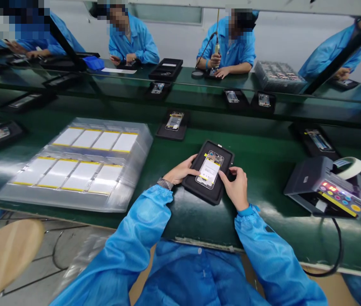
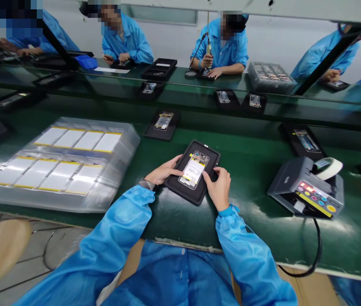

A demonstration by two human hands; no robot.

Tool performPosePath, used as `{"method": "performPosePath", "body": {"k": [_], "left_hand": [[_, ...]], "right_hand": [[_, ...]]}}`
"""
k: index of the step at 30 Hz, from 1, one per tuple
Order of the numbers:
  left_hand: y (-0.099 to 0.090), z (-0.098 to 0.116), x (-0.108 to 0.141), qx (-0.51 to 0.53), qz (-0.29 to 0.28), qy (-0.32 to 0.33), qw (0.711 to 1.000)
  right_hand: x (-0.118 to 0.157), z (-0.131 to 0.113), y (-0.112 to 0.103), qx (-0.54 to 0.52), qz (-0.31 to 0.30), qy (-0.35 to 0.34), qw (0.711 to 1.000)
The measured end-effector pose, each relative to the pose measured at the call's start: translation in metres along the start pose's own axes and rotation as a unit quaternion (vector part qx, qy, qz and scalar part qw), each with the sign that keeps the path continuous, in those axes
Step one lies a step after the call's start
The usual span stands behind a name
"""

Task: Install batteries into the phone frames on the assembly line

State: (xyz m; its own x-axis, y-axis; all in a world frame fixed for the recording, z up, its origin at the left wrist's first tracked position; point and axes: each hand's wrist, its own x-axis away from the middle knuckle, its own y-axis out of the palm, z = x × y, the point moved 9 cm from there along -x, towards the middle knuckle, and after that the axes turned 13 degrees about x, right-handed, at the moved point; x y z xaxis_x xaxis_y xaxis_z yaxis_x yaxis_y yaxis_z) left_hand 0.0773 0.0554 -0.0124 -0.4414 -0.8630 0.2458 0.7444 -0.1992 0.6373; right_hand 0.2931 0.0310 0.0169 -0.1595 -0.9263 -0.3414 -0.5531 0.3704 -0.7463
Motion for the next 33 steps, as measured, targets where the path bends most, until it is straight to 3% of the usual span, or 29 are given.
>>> {"method": "performPosePath", "body": {"k": [3, 8, 10, 15, 19, 25, 29, 33], "left_hand": [[0.001, 0.002, -0.001, -0.006, 0.026, 0.025, 0.999], [0.019, 0.008, 0.006, -0.073, 0.031, 0.081, 0.994], [0.034, 0.013, 0.013, -0.121, 0.028, 0.120, 0.985], [0.071, 0.028, 0.040, -0.193, 0.058, 0.242, 0.949], [0.078, 0.034, 0.057, -0.206, 0.134, 0.327, 0.912], [0.069, 0.016, 0.041, -0.105, 0.113, 0.302, 0.941], [0.065, 0.003, 0.032, -0.105, 0.108, 0.287, 0.946], [0.064, -0.011, 0.026, -0.093, 0.089, 0.270, 0.954]], "right_hand": [[0.000, 0.009, 0.004, -0.114, -0.024, 0.076, 0.990], [0.006, 0.015, 0.029, -0.377, -0.142, 0.218, 0.889], [0.003, 0.016, 0.026, -0.407, -0.142, 0.226, 0.874], [-0.011, 0.028, -0.002, -0.382, -0.069, 0.166, 0.907], [-0.013, 0.026, -0.012, -0.370, -0.043, 0.126, 0.919], [-0.014, 0.002, -0.004, -0.369, -0.114, 0.092, 0.918], [-0.013, 0.012, 0.003, -0.372, -0.181, 0.139, 0.900], [-0.015, 0.026, -0.004, -0.357, -0.172, 0.148, 0.906]]}}
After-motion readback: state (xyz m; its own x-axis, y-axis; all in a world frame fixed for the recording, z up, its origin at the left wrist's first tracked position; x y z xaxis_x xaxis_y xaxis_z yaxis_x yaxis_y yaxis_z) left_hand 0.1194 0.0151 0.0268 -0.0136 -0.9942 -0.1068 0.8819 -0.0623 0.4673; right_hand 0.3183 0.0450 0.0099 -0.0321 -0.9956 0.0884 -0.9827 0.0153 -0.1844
